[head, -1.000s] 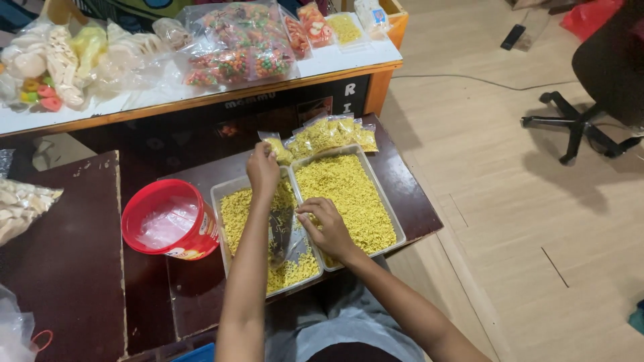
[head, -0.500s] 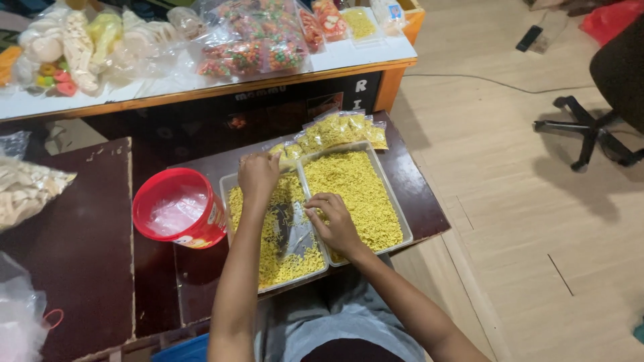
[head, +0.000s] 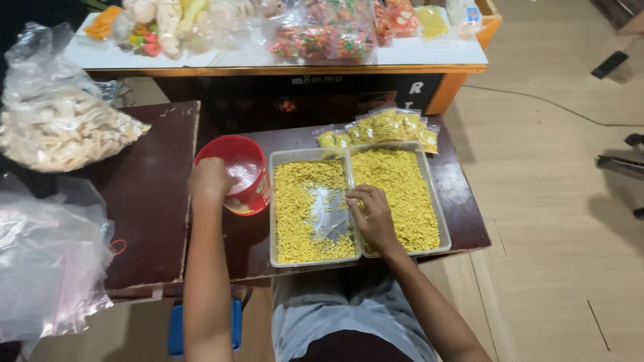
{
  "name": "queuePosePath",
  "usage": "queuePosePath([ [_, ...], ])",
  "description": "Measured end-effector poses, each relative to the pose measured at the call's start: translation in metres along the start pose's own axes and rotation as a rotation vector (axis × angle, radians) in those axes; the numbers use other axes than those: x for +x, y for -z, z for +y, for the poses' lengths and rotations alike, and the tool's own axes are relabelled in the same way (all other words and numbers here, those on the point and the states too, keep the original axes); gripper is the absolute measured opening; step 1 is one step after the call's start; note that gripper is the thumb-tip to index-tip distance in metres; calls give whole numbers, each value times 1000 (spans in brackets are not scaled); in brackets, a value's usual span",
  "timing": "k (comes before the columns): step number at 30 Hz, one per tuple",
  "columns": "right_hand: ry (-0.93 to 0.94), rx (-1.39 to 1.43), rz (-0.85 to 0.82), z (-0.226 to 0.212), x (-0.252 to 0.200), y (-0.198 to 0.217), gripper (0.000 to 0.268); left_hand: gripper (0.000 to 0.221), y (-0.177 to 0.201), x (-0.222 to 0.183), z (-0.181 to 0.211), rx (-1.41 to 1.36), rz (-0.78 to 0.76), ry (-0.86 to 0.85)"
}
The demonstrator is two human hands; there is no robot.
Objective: Manually filling small plastic bags with yellow noodles from a tray using a small scoop.
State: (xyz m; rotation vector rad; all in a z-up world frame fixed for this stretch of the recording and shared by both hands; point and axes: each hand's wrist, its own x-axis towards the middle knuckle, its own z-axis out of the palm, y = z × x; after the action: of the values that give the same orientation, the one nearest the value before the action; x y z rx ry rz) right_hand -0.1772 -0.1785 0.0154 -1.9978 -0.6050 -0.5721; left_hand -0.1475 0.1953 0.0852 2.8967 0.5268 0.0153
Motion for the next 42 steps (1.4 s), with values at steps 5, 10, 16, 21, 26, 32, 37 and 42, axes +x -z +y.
queuePosePath([
  [5, 9, -22, -6, 26, -9, -16, 9, 57, -41, 35, -4, 104, -43, 36],
  [10, 20, -47, 16, 30, -10, -16, 10, 43, -50, 40, -6, 90, 29, 29],
  [16, 12, -34, 22, 26, -10, -16, 9, 11, 10, -46, 21, 57, 230, -11],
  [21, 2, -42, 18, 25, -8, -13, 9, 5, 17, -87, 34, -195, 842, -351],
  [26, -14, -40, -4, 28, -12, -18, 7, 15, 3, -54, 22, -221, 513, -318],
  [32, -23, -62, -21, 27, -7, -17, 8, 38, -60, 39, -1, -39, 115, -111],
  [37, -25, -61, -23, 22, -7, -14, 7, 33, -66, 50, 3, 70, 75, -85],
  [42, -7, -74, -31, 22, -7, -15, 6, 68, -95, 75, -15, 126, 74, -106],
])
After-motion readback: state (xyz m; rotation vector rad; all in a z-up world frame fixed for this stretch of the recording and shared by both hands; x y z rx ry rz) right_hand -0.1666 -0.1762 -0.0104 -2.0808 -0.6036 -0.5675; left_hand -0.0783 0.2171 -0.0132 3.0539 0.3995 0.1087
